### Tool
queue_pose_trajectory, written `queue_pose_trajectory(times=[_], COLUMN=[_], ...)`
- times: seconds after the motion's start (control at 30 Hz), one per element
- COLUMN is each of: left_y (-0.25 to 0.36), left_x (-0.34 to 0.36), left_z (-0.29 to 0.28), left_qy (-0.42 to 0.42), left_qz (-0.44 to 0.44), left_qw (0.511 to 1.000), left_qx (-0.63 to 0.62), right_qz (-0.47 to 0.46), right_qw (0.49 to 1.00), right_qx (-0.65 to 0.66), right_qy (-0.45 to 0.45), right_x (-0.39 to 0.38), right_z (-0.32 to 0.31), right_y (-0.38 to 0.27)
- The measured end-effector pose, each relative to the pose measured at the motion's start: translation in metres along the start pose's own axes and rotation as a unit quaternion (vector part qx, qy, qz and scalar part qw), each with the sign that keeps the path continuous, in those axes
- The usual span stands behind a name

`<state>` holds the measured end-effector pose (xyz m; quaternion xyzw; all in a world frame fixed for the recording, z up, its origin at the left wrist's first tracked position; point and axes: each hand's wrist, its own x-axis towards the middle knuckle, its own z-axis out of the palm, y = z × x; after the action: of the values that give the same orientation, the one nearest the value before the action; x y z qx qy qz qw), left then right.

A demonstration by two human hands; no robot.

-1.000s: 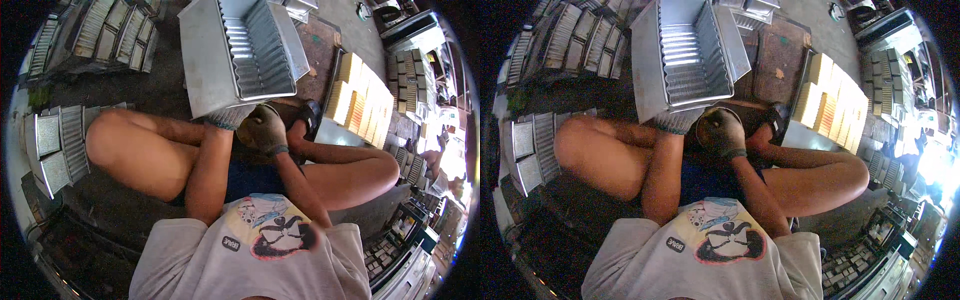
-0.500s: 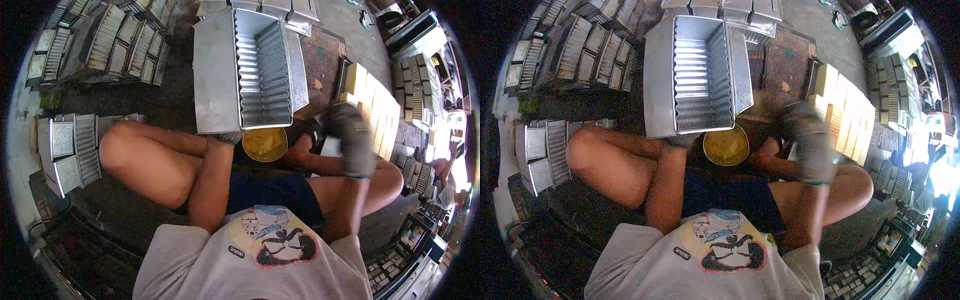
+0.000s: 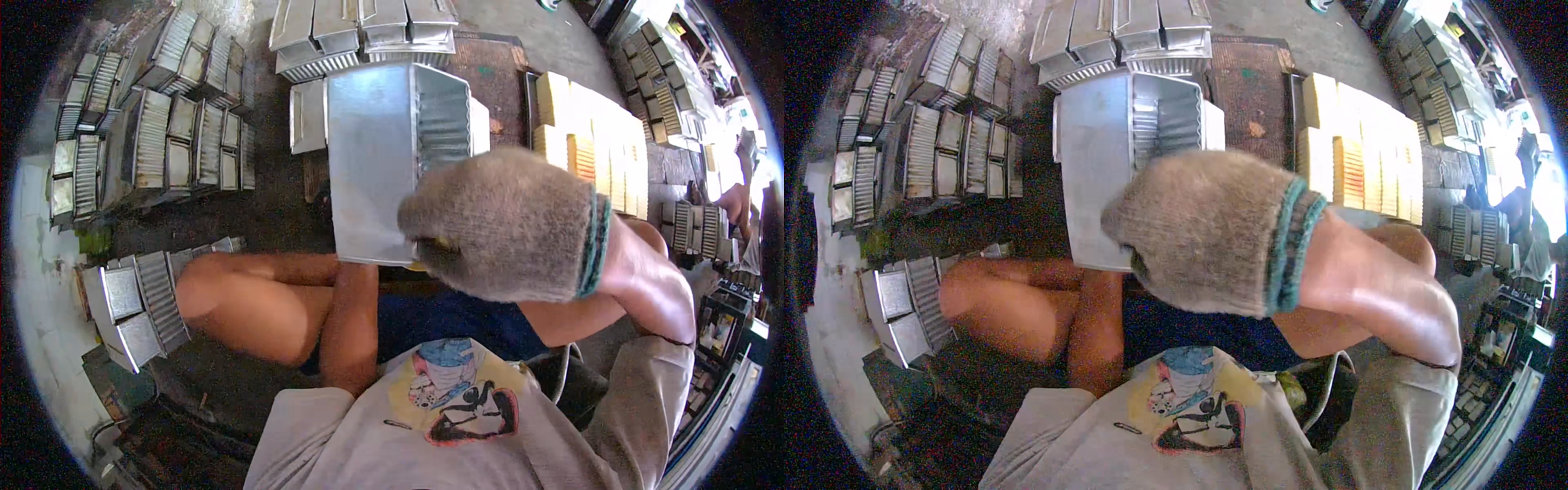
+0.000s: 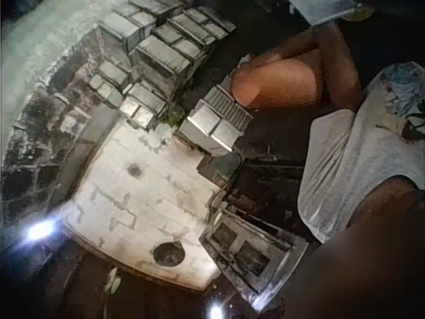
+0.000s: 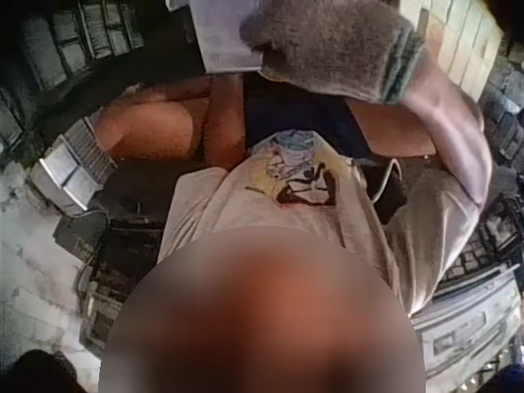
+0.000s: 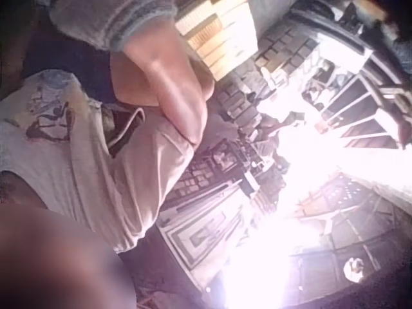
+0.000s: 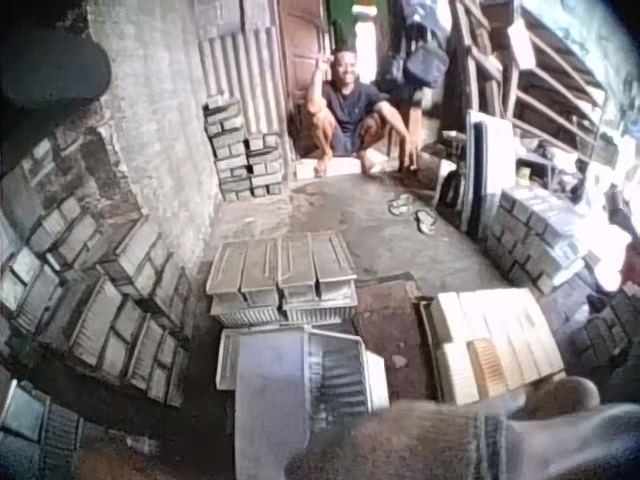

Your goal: The person prepares bread tins and arranges loaves. The person applies grease to the inside of a metal tin with a brush, places a loaf of bread into the tin, and stacks the filled tins onto a pile.

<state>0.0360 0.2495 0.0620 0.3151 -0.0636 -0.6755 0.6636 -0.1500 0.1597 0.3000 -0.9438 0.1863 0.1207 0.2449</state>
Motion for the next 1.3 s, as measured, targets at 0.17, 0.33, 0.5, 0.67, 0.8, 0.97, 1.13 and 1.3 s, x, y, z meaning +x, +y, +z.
queue_pose_trajectory(times=[0.17,0.33,0.5,0.67,0.8,0.97,1.13,1.3], left_y=[-0.007,-0.006,0.005,-0.011,-0.003,0.005,0.009,0.009], left_x=[0.004,0.010,0.005,0.021,0.019,0.017,0.024,0.021], left_z=[-0.002,0.006,0.000,0.012,0.009,0.004,0.016,0.005], left_qy=[0.001,0.001,0.010,-0.005,0.003,0.010,-0.007,-0.002], left_qz=[-0.008,-0.009,0.005,-0.015,-0.005,0.006,0.008,0.013], left_qw=[1.000,1.000,1.000,1.000,1.000,0.999,0.999,1.000], left_qx=[0.002,0.011,0.017,0.021,0.029,0.030,0.030,0.016], right_qz=[-0.039,-0.001,0.150,0.066,0.130,-0.053,-0.038,-0.193], right_qw=[0.919,0.948,0.726,0.663,0.814,0.939,0.908,0.937], right_qx=[-0.223,0.128,0.644,0.646,0.520,-0.064,-0.178,0.222], right_qy=[0.322,0.291,0.191,0.372,0.225,0.333,0.378,0.191], right_x=[0.006,0.022,0.008,0.038,0.003,0.028,0.019,0.005], right_z=[0.045,0.023,0.043,0.042,0.038,0.026,0.011,0.013], right_y=[0.035,0.075,0.056,0.109,0.050,0.046,0.043,0.068])
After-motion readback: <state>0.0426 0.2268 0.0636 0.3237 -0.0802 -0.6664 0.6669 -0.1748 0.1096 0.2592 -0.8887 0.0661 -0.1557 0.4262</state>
